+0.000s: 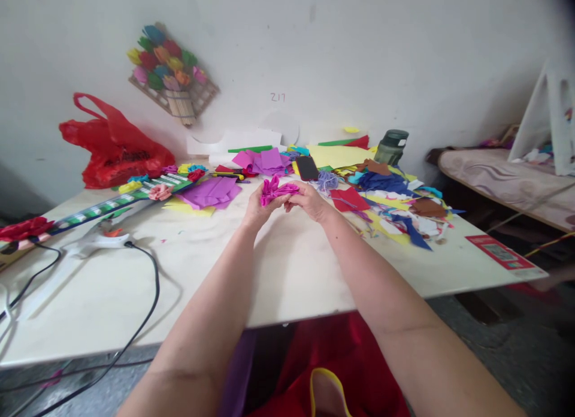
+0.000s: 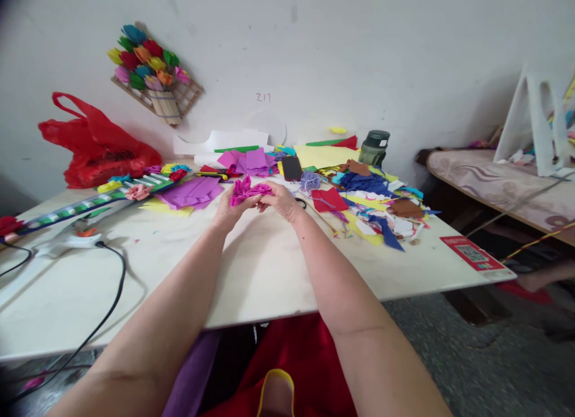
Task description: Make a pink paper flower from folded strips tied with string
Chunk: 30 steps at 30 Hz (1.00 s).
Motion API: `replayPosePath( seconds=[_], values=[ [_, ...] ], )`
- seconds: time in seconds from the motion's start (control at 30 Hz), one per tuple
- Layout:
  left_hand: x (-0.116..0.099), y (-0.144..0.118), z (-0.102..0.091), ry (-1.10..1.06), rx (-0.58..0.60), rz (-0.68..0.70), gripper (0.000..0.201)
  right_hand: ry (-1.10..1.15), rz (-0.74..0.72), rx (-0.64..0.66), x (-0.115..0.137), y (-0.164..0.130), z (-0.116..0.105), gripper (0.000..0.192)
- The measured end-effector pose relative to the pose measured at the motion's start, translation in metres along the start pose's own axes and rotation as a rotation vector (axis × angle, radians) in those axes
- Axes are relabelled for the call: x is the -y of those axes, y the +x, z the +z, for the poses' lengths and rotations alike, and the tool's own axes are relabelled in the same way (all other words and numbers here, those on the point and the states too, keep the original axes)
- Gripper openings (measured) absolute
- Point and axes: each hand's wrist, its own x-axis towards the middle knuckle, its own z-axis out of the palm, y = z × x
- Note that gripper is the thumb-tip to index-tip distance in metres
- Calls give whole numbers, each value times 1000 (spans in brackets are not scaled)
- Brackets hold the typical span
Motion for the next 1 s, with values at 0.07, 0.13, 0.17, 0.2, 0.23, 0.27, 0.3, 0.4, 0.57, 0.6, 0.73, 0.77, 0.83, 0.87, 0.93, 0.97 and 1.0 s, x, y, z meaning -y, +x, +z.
replayPosePath(
  seconds=[0.07, 0.13, 0.17, 0.2, 0.23, 0.27, 0.3, 0.4, 0.57, 0.6, 0.73, 0.77, 0.83, 0.87, 0.93, 0.97, 1.0],
  values=[
    [1, 1, -2, 33, -3, -2, 37, 45, 17, 9, 0, -1, -4, 25],
    [3, 0, -4, 96, -4, 14, 36, 62, 37, 5, 0, -1, -6, 24],
    [3, 0, -5, 137, -1, 29, 36, 58, 46, 0, 0, -1, -6, 24],
    [4, 0, -5, 181, 2, 47, 37, 41, 53, -8, 1, -1, -6, 24],
    [5, -1, -6, 228, 7, 62, 37, 11, 57, -17, 1, -1, -6, 24],
    [6, -1, -6, 275, 12, 73, 36, -33, 60, -27, 2, -1, -5, 24],
    [8, -1, -6, 317, 13, 80, 36, -85, 62, -39, 2, -1, -5, 24],
    [12, -1, -7, 416, 8, 85, 35, -232, 60, -78, 1, 0, -3, 22],
    [13, 0, -5, 475, 32, 50, 35, -375, 74, -133, -4, 1, 0, 20],
    [12, 0, -5, 483, 23, 54, 35, -401, 78, -143, -5, 2, 0, 20],
    [10, 0, -5, 592, -12, 99, 36, -559, 20, -203, -9, 6, 5, 17],
    [10, 0, -5, 629, -14, 105, 36, -605, -5, -224, -9, 7, 7, 16],
    [12, 1, -6, 683, -14, 111, 34, -688, -36, -259, -10, 8, 9, 15],
    [13, 2, -7, 693, -14, 115, 33, -727, -33, -274, -9, 8, 11, 15],
    [15, 3, -7, 689, -17, 125, 30, -829, 9, -302, -7, 7, 16, 16],
    [16, 3, -7, 684, -20, 131, 29, -895, 41, -320, -5, 6, 19, 17],
    [16, 3, -6, 683, -24, 136, 29, -972, 69, -338, -3, 5, 22, 19]
  ],
)
